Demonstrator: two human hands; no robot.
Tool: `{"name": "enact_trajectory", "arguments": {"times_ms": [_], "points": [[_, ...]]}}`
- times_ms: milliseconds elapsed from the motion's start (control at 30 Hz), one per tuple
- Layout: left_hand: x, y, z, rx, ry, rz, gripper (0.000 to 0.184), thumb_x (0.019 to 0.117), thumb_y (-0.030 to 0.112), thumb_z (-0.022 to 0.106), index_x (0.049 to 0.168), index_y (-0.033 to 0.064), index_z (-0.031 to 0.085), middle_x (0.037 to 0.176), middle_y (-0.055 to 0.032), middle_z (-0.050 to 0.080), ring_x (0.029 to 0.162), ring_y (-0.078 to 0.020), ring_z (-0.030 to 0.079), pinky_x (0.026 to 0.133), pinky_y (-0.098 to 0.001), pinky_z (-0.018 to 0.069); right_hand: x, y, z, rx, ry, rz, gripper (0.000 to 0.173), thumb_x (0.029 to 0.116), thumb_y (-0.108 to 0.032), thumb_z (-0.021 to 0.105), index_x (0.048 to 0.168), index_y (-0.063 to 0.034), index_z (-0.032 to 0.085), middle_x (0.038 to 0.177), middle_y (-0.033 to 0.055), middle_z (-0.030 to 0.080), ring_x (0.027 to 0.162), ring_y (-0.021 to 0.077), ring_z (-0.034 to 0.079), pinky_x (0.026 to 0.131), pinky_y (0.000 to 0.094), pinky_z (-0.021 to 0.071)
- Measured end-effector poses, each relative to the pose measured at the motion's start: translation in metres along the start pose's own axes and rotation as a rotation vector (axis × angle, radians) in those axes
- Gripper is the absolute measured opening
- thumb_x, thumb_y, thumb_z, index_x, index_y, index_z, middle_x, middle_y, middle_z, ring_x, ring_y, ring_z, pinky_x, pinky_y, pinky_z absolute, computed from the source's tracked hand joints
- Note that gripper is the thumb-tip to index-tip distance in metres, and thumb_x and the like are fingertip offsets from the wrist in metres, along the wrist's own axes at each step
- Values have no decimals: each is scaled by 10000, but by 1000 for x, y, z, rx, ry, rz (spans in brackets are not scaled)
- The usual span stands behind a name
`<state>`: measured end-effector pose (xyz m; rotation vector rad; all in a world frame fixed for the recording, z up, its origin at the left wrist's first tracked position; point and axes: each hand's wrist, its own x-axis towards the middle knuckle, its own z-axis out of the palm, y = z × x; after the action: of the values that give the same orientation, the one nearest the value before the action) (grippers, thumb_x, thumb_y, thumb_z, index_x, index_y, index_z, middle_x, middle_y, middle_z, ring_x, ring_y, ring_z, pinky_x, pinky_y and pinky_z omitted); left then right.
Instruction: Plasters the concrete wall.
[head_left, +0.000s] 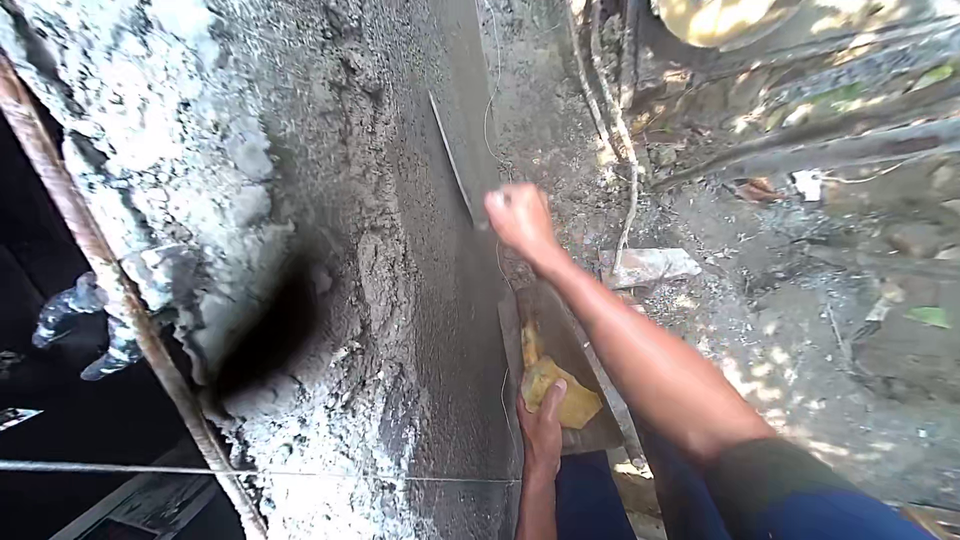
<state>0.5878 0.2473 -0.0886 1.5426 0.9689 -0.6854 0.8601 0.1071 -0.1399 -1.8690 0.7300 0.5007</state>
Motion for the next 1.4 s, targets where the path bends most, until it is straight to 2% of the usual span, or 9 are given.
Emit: {"name": "enact_trajectory", "arguments": {"times_ms": [100, 267, 433, 600, 733, 967, 1133, 1300, 1400], "points": [[3, -6, 2, -4, -2, 4, 665, 856, 301, 762, 1389, -25, 535, 1172, -180, 702, 1041, -243, 712, 927, -424, 607, 24, 2, 3, -3, 46, -20, 357, 963, -380, 502, 726, -131, 597, 703, 65, 609, 699, 258, 635, 584, 517, 477], [-4, 0, 10, 27, -18, 10, 636, 845, 301, 758, 1354, -25, 558, 1158, -173, 707, 1045, -234, 711, 929, -421, 606, -73, 35, 18, 1, -11, 6, 364, 1016, -391, 508, 817, -114, 637, 673, 120, 600, 601, 309, 613, 494, 526, 456], [-5, -8, 9, 60, -36, -8, 664, 851, 303, 762, 1377, -32, 533, 1179, -173, 699, 1056, -229, 705, 940, -413, 601, 37, 6, 15, -20, 38, 24, 363, 988, -385, 486, 825, -106, 652, 818, 107, 677, 814, 301, 686, 659, 551, 521], [-8, -6, 15, 24, -44, -13, 649, 847, 299, 761, 1361, -34, 547, 1154, -178, 709, 1035, -245, 716, 924, -423, 610, -70, 52, 26, 13, 12, -33, 368, 1014, -387, 503, 802, -110, 621, 658, 117, 590, 589, 303, 615, 482, 520, 469], [-8, -8, 11, 26, -46, -27, 633, 864, 272, 745, 1373, -38, 533, 1144, -190, 705, 1012, -248, 718, 902, -426, 614, 13, 31, 23, -51, -8, 15, 369, 988, -393, 483, 874, -106, 684, 826, 121, 694, 816, 325, 699, 662, 579, 535], [-5, -4, 13, 30, -45, -11, 656, 864, 279, 741, 1391, -41, 518, 1159, -193, 702, 1024, -247, 716, 915, -423, 611, -42, 61, 34, -8, 12, -54, 367, 1004, -401, 497, 795, -124, 616, 674, 109, 602, 626, 309, 632, 498, 530, 467], [-4, -12, 10, 33, -35, -4, 626, 879, 270, 739, 1380, -42, 530, 1151, -193, 703, 1020, -254, 717, 911, -428, 612, 43, 26, 20, -57, 8, -24, 345, 986, -380, 484, 822, -120, 642, 809, 93, 670, 808, 289, 686, 639, 538, 514], [-4, -9, 18, 48, -35, -4, 628, 865, 276, 745, 1372, -34, 542, 1152, -183, 707, 1024, -244, 717, 912, -424, 613, -35, 69, 35, -22, 19, -92, 358, 1008, -399, 503, 804, -123, 606, 669, 107, 594, 610, 312, 622, 484, 525, 458], [-9, -9, 15, 93, -24, -39, 670, 838, 298, 770, 1370, -37, 541, 1149, -176, 709, 1016, -231, 718, 909, -415, 613, 19, 39, 25, -49, 3, 0, 366, 989, -387, 488, 894, -92, 683, 851, 139, 696, 836, 342, 698, 662, 588, 528]]}}
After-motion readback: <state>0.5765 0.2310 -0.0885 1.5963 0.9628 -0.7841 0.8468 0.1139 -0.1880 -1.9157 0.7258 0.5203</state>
